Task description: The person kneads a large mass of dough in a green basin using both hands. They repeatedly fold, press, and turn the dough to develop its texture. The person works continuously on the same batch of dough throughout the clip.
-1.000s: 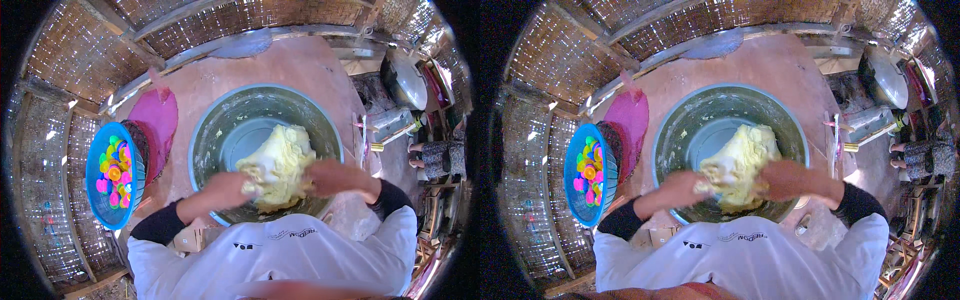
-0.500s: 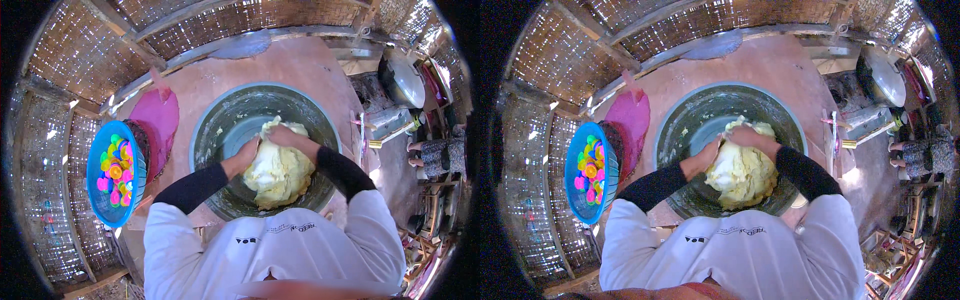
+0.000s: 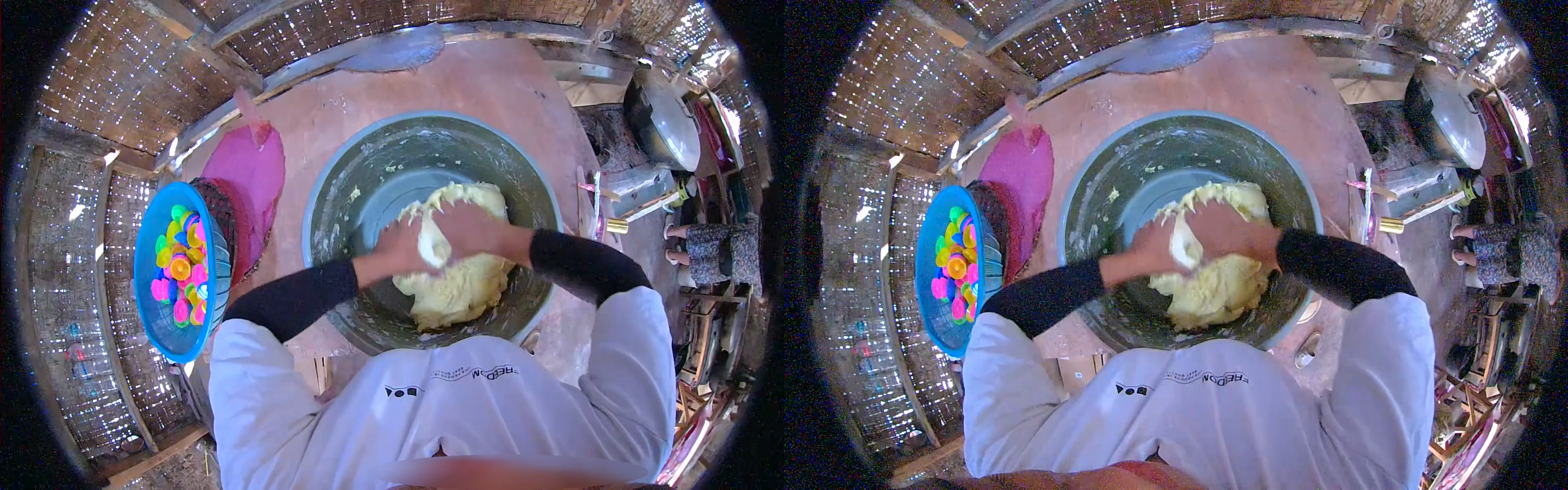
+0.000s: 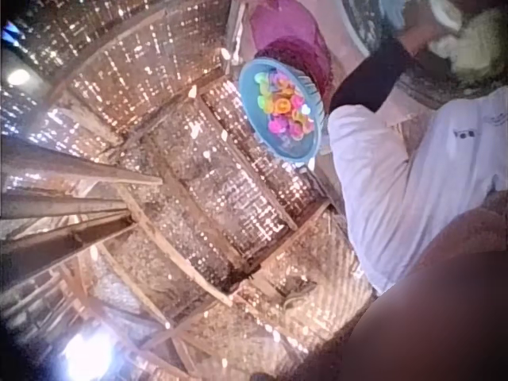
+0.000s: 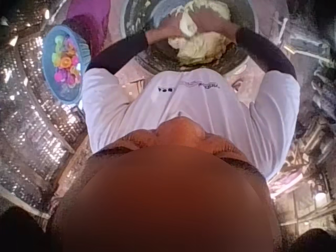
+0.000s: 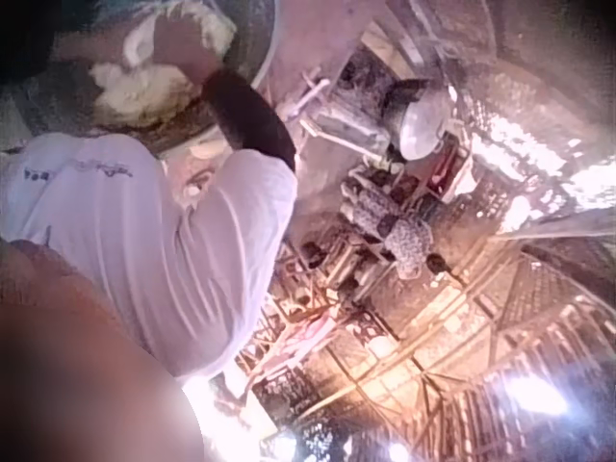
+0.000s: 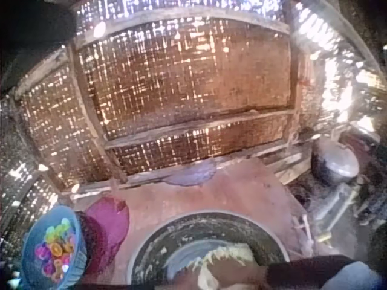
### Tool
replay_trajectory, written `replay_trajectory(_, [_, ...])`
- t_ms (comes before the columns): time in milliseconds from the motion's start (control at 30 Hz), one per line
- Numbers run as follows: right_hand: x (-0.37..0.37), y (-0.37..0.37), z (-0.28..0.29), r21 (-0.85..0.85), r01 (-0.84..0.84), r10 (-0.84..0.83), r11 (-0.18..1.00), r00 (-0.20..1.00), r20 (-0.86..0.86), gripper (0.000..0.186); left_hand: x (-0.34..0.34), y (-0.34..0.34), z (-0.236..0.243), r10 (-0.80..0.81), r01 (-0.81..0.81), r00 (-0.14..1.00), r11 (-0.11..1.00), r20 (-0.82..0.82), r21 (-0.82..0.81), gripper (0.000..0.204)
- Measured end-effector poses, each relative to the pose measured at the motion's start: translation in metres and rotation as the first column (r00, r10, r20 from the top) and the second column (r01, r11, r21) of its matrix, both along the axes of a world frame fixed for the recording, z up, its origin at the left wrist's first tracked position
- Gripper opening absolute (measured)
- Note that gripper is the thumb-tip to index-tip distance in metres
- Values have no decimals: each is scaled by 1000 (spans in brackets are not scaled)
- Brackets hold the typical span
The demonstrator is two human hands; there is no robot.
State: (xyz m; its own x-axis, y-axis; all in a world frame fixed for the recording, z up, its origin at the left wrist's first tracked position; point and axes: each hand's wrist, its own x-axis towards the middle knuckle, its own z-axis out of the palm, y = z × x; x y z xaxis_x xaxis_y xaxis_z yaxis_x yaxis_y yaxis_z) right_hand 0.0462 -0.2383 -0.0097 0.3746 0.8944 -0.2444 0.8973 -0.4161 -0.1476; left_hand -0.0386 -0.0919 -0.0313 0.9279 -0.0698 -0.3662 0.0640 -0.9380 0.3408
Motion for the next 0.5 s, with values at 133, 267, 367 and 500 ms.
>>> replay_trajectory(133, [46,42,-21,-137,68,-81,988,992,-97,37,45,28,-28,94,-105,994,941,-50,-322,75])
replay_trajectory(267, [77,63,-63,6,286,-286,958,958,-22,23,65,39,-76,380,-291,916,850,128,-440,43])
replay_trajectory(367, [74,64,-54,-5,397,-396,918,914,-87,28,67,37,-86,413,-250,896,769,160,-589,53])
replay_trajectory(500, [62,29,-49,-47,21,-31,999,976,-216,62,39,47,-86,42,-39,999,858,-6,-513,75])
